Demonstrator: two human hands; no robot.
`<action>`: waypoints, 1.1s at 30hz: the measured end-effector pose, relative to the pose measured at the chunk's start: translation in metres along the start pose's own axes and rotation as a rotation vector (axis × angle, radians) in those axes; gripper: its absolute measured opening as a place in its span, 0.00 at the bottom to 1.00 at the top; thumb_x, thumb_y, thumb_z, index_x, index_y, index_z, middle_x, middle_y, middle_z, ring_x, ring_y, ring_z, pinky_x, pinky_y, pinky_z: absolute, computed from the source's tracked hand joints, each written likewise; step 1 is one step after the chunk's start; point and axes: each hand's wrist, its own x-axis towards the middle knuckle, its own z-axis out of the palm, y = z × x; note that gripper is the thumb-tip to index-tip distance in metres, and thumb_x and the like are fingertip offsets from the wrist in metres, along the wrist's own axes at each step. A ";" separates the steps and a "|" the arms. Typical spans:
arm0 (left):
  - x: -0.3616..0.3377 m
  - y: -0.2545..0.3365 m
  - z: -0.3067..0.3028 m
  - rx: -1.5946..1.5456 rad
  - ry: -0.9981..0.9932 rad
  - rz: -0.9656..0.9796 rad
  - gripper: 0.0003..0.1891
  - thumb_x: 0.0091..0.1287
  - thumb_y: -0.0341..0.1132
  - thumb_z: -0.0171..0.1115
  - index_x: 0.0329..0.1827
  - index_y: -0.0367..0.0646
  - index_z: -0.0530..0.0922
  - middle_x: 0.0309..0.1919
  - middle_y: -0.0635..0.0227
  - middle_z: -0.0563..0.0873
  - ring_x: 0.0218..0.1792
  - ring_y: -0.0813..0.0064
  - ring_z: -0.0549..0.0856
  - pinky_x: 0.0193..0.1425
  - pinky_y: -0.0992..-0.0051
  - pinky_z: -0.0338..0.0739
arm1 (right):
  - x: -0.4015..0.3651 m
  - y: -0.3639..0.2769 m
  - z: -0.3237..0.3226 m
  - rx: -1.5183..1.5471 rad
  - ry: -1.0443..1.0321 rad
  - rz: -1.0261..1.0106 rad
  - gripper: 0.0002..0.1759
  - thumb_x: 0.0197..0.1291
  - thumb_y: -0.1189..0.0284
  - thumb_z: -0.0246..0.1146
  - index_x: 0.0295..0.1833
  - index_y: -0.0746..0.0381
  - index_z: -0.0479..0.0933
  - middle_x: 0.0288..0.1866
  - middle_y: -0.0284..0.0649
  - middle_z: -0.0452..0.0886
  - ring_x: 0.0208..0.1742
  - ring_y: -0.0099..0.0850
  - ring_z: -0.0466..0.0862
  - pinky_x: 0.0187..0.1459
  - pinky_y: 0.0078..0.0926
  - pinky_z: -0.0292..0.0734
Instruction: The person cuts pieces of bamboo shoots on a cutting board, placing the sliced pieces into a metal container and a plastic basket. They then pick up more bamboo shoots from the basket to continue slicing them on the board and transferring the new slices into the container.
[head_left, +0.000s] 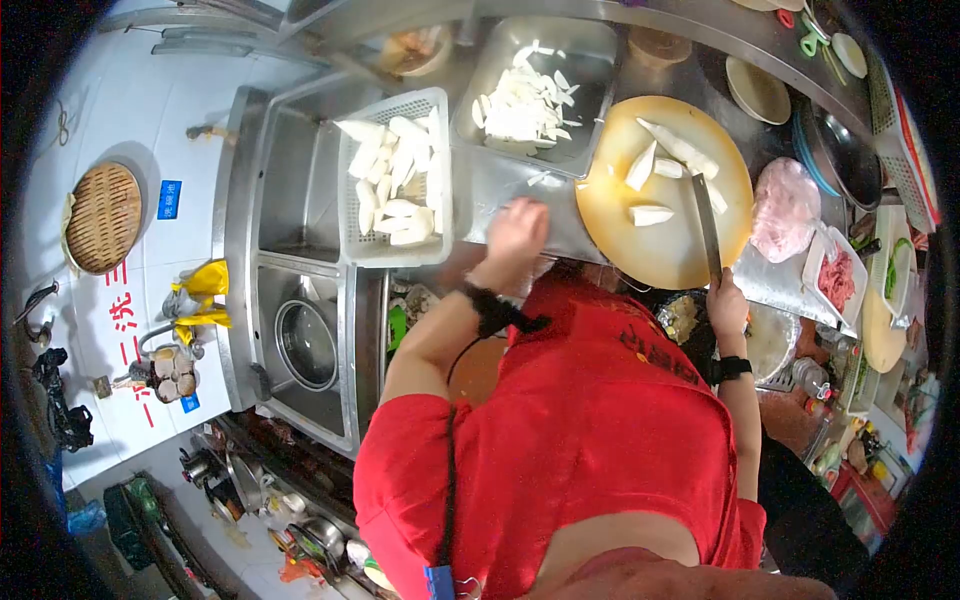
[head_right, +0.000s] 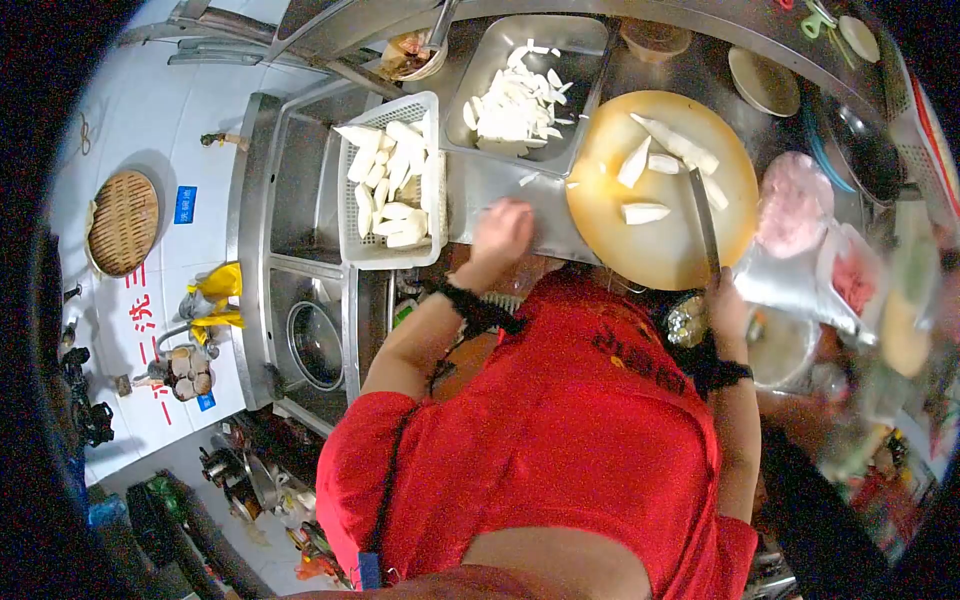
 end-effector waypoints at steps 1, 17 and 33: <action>0.001 -0.011 -0.025 0.056 -0.036 -0.043 0.06 0.55 0.30 0.60 0.36 0.44 0.78 0.35 0.59 0.81 0.36 0.57 0.80 0.41 0.63 0.75 | -0.001 -0.001 0.000 0.001 0.015 -0.009 0.17 0.63 0.61 0.52 0.49 0.62 0.71 0.23 0.55 0.79 0.26 0.52 0.81 0.27 0.48 0.76; -0.029 -0.124 -0.133 -0.605 -0.143 -1.015 0.24 0.56 0.32 0.62 0.57 0.40 0.70 0.44 0.65 0.81 0.44 0.68 0.81 0.50 0.71 0.75 | -0.018 0.030 0.011 0.213 0.198 -0.317 0.11 0.60 0.68 0.56 0.44 0.63 0.74 0.26 0.56 0.77 0.29 0.55 0.78 0.29 0.47 0.70; 0.073 0.072 0.029 -0.760 -0.639 0.125 0.26 0.48 0.21 0.61 0.54 0.44 0.71 0.50 0.65 0.78 0.55 0.70 0.76 0.61 0.72 0.67 | -0.004 -0.006 -0.029 0.120 -0.040 -0.175 0.12 0.58 0.60 0.56 0.36 0.58 0.74 0.22 0.51 0.78 0.27 0.49 0.79 0.30 0.47 0.74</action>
